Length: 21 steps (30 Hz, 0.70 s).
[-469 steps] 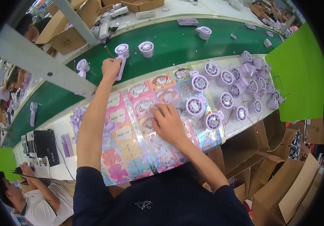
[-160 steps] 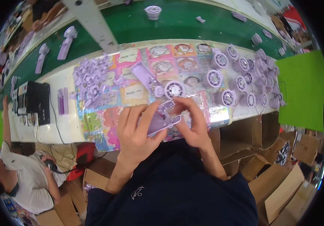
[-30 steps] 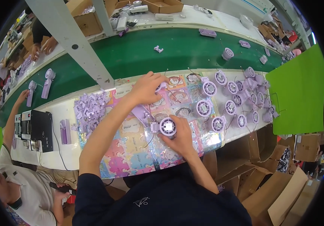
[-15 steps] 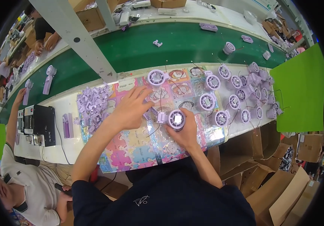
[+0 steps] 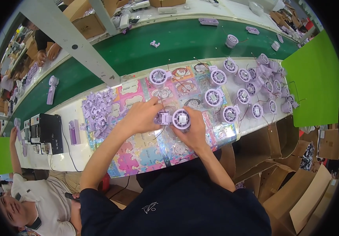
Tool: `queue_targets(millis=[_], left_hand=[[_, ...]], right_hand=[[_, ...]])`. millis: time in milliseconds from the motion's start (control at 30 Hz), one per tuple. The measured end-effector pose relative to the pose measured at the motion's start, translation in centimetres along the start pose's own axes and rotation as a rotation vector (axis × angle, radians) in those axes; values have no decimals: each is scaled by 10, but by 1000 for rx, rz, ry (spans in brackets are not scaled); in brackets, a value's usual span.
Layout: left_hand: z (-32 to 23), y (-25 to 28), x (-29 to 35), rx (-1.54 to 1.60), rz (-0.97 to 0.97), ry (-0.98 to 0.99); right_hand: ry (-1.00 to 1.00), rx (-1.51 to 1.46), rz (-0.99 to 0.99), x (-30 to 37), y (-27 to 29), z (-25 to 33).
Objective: The person assembles handheld fans by hand, attaching small plastic hinge pieces to fan head assemblies and fitting the fan heads into handle casings.
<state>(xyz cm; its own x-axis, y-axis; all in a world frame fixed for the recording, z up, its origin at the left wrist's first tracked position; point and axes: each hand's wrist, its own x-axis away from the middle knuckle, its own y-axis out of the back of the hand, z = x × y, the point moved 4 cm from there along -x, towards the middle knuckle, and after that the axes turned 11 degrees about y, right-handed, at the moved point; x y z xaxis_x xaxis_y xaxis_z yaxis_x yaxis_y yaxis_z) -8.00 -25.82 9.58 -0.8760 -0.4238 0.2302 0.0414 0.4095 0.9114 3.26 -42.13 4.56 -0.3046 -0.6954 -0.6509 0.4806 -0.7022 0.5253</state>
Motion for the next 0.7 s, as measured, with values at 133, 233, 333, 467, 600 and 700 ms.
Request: queue_targets(millis=[133,233,333,467,600,700], left_hand=[[-1,-2,-2,19,33,-33],[-6,3,0,97,89,-40],[-2,0,0,203,95,4],[-7,1,2,246,57,-17],[-2,-7,3,371,43,38],[-5,-9,6,401,40,91]], right_hand=[[20,14,-3,1,2,-1],[40,27,-21,2,3,0],[48,21,-34,2,4,1],[54,37,-50,2,6,1],[71,45,-54,1,7,2],[84,54,-54,2,7,2]])
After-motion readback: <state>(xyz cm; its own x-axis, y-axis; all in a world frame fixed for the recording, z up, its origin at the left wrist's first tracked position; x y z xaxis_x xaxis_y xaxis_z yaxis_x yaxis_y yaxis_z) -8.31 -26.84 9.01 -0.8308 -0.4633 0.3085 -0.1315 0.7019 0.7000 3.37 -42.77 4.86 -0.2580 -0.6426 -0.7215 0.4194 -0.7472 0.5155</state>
